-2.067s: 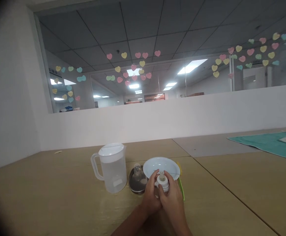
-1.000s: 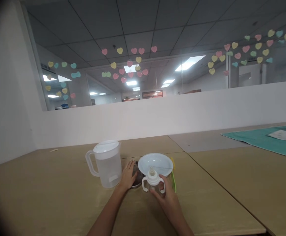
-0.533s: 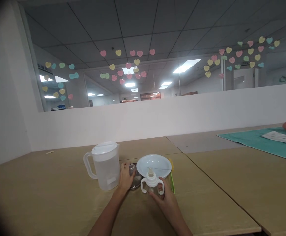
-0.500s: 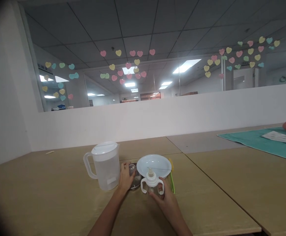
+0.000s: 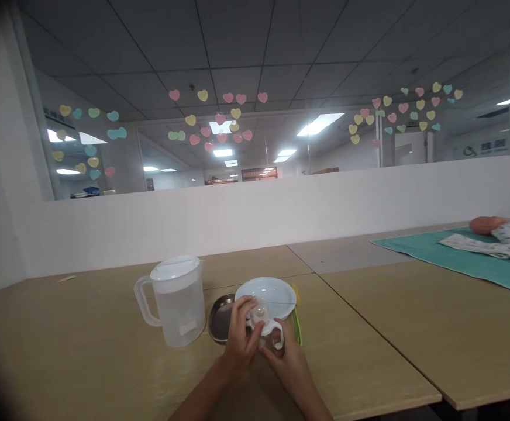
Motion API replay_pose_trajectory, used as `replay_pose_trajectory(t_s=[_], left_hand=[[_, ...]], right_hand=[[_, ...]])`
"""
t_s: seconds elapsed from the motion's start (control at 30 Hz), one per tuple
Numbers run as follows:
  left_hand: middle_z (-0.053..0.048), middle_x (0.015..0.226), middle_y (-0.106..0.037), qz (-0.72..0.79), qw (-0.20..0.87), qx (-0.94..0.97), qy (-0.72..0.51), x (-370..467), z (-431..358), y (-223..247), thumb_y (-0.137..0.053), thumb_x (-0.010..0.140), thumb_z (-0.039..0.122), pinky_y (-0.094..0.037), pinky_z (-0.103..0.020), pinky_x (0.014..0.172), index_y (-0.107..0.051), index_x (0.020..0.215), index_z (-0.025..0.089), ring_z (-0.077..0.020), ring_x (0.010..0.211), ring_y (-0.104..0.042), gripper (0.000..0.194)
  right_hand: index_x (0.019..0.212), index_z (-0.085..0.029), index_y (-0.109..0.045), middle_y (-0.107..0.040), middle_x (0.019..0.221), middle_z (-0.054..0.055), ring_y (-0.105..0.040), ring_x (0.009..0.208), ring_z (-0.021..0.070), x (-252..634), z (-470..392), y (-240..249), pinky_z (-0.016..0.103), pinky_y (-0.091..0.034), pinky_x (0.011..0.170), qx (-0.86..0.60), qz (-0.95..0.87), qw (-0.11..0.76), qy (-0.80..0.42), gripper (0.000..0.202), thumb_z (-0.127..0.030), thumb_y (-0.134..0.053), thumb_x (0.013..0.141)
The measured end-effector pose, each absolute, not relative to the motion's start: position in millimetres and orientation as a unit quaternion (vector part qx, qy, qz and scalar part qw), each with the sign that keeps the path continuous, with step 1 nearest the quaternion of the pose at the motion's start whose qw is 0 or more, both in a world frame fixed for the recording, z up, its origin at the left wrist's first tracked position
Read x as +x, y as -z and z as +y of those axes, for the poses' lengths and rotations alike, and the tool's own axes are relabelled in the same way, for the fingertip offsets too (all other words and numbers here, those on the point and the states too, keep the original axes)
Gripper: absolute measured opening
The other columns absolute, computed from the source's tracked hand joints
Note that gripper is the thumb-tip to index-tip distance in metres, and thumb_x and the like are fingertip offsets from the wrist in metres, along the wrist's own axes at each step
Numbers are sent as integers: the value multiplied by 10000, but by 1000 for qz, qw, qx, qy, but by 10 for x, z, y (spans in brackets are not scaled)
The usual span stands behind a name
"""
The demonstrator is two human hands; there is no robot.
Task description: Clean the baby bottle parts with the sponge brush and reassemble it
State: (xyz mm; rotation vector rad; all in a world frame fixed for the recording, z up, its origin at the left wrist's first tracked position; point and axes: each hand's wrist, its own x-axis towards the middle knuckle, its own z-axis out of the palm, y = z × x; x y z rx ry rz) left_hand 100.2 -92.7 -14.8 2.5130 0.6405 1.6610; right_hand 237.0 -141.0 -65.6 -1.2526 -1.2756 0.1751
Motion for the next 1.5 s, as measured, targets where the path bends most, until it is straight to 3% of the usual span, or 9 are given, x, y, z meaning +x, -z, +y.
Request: replay_pose_trajectory(t_s=[0.13, 0.4, 0.57, 0.73, 0.87, 0.97, 1.13, 1.5], left_hand=[[-127, 1316, -444, 225, 92, 828, -505, 1036, -950, 178, -457, 891, 286, -369, -432, 1044, -430, 1296, 212, -235, 1255, -410, 412], [-97, 1353, -481, 253, 179, 809, -500, 1036, -954, 241, -442, 898, 340, -349, -418, 1069, -397, 1339, 200, -227, 1268, -428, 464], [-95, 1344, -493, 262, 180, 797, -513, 1049, -939, 272, -469, 886, 370, -366, -415, 1052, -418, 1330, 212, -237, 1242, -455, 475], [-97, 1346, -491, 278, 174, 791, -517, 1061, -889, 328, -493, 876, 388, -381, -404, 1035, -394, 1352, 225, -240, 1221, -473, 513], [-121, 1361, -468, 295, 175, 783, -519, 1071, -856, 374, -464, 889, 383, -382, -400, 1028, -272, 1413, 193, -234, 1214, -476, 589], [-119, 1355, -469, 279, 163, 793, -517, 1084, -858, 378, -455, 894, 366, -350, -409, 1050, -325, 1381, 188, -235, 1243, -442, 535], [-112, 1215, -558, 269, 168, 785, -531, 1094, -904, 312, -481, 877, 351, -418, -391, 954, -412, 1287, 189, -230, 1102, -530, 446], [-103, 1114, -578, 268, 155, 793, -525, 1077, -957, 221, -494, 866, 338, -436, -365, 879, -443, 1199, 183, -218, 1009, -547, 370]], right_hand=[[1176, -201, -526, -614, 852, 22, -600, 711, 166, 2389, -1441, 630, 252, -503, 619, -516, -590, 601, -158, 515, -422, -606, 717], [1179, -193, -518, -639, 968, 46, -625, 817, 178, 2385, -1451, 635, 259, -518, 701, -510, -600, 594, -166, 497, -409, -604, 739], [1208, -195, -488, -594, 1132, 90, -591, 981, 218, 2388, -1473, 602, 342, -497, 823, -545, -565, 619, -22, 455, -445, -499, 828], [1216, -172, -493, -610, 1122, 106, -591, 979, 209, 2398, -1292, 420, 349, -487, 829, -502, -591, 622, 107, 377, -361, -392, 906], [1270, -174, -474, -609, 1156, 102, -587, 1006, 207, 2396, -1080, 328, 352, -486, 840, -435, -660, 594, 150, 393, -311, -387, 912], [1285, -175, -470, -613, 1160, 103, -597, 989, 202, 2395, -1014, 359, 342, -489, 822, -404, -668, 601, 171, 395, -281, -381, 915], [1302, -173, -461, -641, 1089, 102, -614, 922, 198, 2379, -1025, 408, 330, -488, 779, -418, -649, 609, 181, 404, -261, -375, 918], [1284, -156, -485, -640, 1116, 112, -627, 927, 200, 2366, -1003, 433, 321, -498, 781, -431, -635, 608, 202, 399, -267, -370, 918]])
